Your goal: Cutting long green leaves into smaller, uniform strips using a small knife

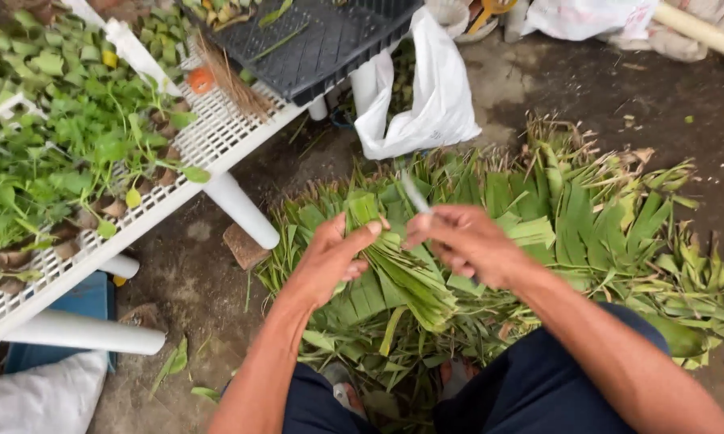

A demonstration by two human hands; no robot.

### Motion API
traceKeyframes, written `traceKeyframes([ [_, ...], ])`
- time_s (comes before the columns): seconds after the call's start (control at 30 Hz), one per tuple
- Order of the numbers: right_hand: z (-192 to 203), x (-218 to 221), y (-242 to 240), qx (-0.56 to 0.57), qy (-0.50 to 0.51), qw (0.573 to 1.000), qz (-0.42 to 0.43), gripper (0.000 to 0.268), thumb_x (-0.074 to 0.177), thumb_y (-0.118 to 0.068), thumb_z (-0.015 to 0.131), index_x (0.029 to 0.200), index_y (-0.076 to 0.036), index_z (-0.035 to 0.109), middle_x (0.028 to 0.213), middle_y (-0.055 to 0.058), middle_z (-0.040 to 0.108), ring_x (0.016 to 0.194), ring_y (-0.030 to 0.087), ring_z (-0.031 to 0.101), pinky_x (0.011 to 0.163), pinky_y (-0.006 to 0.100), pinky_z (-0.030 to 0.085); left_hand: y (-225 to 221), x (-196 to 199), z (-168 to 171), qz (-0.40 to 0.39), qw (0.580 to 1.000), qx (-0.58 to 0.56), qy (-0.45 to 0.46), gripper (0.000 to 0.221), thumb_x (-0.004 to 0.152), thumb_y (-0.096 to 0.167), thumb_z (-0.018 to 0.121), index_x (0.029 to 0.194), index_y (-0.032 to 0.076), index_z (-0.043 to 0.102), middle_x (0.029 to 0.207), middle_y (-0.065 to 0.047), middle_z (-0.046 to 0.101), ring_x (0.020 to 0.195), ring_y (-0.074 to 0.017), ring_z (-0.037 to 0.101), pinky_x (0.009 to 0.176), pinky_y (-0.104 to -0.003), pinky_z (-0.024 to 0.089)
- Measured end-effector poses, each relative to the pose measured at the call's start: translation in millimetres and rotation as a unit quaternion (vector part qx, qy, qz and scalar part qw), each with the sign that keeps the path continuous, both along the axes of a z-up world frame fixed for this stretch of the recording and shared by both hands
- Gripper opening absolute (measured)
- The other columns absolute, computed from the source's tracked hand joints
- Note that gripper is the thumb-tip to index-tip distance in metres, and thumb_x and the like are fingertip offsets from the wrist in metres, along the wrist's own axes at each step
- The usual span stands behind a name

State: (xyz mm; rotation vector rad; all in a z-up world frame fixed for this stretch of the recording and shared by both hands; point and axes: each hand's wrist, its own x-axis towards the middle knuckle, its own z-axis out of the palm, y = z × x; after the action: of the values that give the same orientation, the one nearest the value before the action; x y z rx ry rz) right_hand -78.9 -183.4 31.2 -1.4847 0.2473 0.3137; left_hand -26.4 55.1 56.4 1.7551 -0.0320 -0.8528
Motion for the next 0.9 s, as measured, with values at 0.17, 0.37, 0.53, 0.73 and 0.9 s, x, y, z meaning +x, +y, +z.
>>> traceKeyframes([
  [0.17,-22.2,-4.1,14.5,0.036,0.172,0.984,-0.023,0.097,0.089,-0.065,0.066,0.142,0.013,0.04,0.112,0.045,0.06,0.033,0.004,0.04,0.023,0.017,0.037,-5.1,3.5,-21.6,-0.006,0.987,-0.139,-0.077,0.073,0.101,0.028,0.066,0.157,-0.005,0.032,0.066,-0.002,0.054,0.048,-0.0071,0.046,0.049,-0.023,0.043],
  [0.37,39.8,-6.6,34.1,0.097,0.125,0.987,0.024,0.074,0.09,-0.046,0.075,0.126,0.016,0.056,0.056,0.014,0.06,0.023,0.005,0.04,0.021,0.015,0.035,-5.8,-4.3,-12.2,-0.007,0.989,-0.109,-0.096,0.057,0.103,0.018,0.06,0.151,-0.007,0.044,0.08,-0.006,0.056,0.059,-0.0093,0.049,0.056,-0.023,0.046],
  [0.53,-18.9,3.6,29.6,0.138,0.084,0.987,0.017,0.039,0.086,-0.023,0.083,0.105,0.006,0.066,0.069,0.013,0.065,0.035,0.011,0.049,0.035,0.02,0.046,-12.7,-2.7,2.5,-0.011,0.983,-0.114,-0.146,0.049,0.101,0.024,0.062,0.141,-0.005,0.054,0.078,-0.007,0.055,0.056,-0.0092,0.051,0.055,-0.023,0.048],
  [0.73,-33.6,7.4,4.6,0.12,0.038,0.992,-0.025,0.027,0.086,-0.019,0.082,0.102,0.0,0.071,0.088,0.017,0.071,0.08,0.03,0.066,0.092,0.049,0.05,-5.4,8.1,-12.2,0.058,0.975,-0.207,-0.062,0.055,0.106,0.044,0.044,0.135,-0.002,0.049,0.084,-0.008,0.058,0.057,-0.0105,0.051,0.048,-0.025,0.045],
  [0.9,-47.5,27.1,-27.1,0.202,0.003,0.973,-0.113,0.028,0.087,-0.017,0.082,0.102,0.0,0.065,0.084,0.013,0.065,0.068,0.025,0.066,0.068,0.039,0.057,9.6,47.6,-11.1,0.103,0.938,-0.33,-0.032,0.048,0.095,0.019,0.049,0.14,0.002,0.042,0.1,-0.012,0.061,0.069,-0.0141,0.057,0.059,-0.029,0.053],
])
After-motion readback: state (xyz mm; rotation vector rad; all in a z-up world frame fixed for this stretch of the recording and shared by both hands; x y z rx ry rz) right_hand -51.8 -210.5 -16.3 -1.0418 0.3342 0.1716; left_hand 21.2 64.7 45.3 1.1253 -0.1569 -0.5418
